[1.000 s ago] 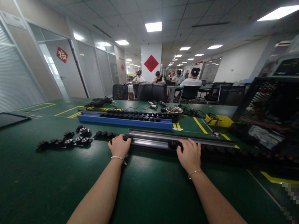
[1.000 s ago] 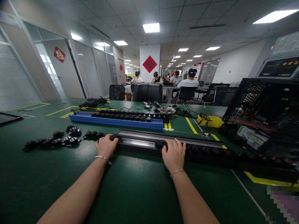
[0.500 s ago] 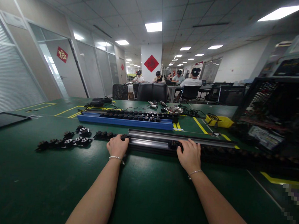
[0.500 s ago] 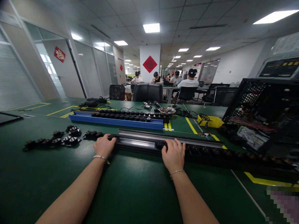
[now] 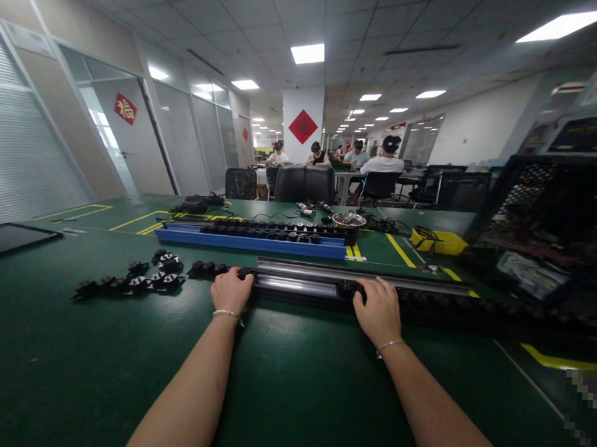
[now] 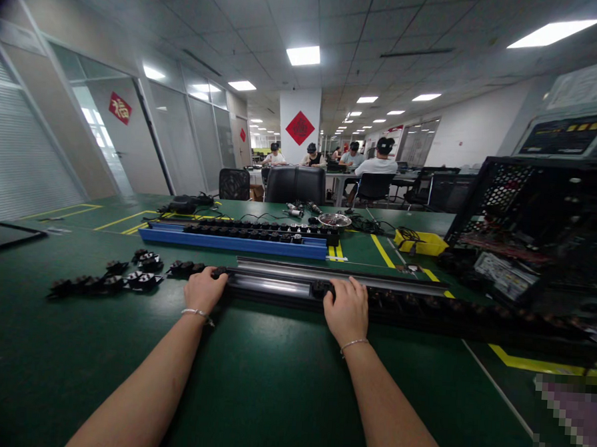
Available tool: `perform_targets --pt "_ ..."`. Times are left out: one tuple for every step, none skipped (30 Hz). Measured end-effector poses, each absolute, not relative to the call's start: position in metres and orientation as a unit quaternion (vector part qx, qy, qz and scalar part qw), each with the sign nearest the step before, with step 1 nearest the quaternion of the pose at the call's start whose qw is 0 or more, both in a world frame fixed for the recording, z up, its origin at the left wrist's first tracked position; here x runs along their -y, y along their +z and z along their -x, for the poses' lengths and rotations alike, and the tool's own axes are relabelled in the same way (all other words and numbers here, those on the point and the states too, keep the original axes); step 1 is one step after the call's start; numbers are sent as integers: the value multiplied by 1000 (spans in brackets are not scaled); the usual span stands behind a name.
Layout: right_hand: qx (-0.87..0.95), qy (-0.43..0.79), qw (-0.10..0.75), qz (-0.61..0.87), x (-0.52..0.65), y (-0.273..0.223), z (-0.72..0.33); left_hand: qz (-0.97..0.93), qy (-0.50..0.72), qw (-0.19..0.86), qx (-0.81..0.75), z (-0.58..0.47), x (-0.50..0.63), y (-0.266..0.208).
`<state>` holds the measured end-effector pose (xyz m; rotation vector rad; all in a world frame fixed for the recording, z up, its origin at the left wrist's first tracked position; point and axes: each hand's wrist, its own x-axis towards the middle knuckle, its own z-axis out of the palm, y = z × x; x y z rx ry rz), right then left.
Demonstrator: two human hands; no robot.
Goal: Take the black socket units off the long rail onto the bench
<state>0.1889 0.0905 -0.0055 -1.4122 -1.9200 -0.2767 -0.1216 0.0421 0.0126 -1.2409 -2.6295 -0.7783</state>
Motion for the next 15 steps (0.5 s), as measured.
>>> perform_targets --pt "746 -107 365 547 -91 -6 -189 412 -255 67 872 122 -42 13" --pt "745 -107 366 546 -91 -6 -189 412 -255 67 872 123 -42 13" --pt "745 -107 367 546 -91 -6 -189 412 -256 67 872 123 -42 13" --pt "746 -107 368 545 -91 -6 -189 411 -258 65 872 124 -42 13" --pt "746 -107 368 544 -90 -6 -189 410 -261 64 872 124 -42 13" --pt "747 -107 368 544 -90 -6 -189 408 -264 64 872 124 -42 13" --pt "747 -107 368 544 -90 -6 -189 406 -266 64 872 124 -42 13" --pt "746 -107 367 544 -90 -5 -189 406 -268 65 871 124 -41 13" --pt "746 -107 366 545 -90 -5 -189 405 -270 66 871 124 -41 13" --pt "746 -106 365 546 -90 -5 -189 405 -272 66 871 124 -41 13" --pt "747 -106 363 547 -90 -5 -189 404 -273 66 870 124 -41 13" --pt "747 -105 361 548 -90 -4 -189 404 -275 64 870 123 -41 13" --pt "747 -104 359 549 -90 -4 -189 402 -278 63 870 123 -41 13" --pt "747 -104 358 550 -90 -4 -189 401 -280 63 870 123 -40 13" --pt "747 -103 358 550 -90 -4 -189 401 -282 63 869 123 -40 13"
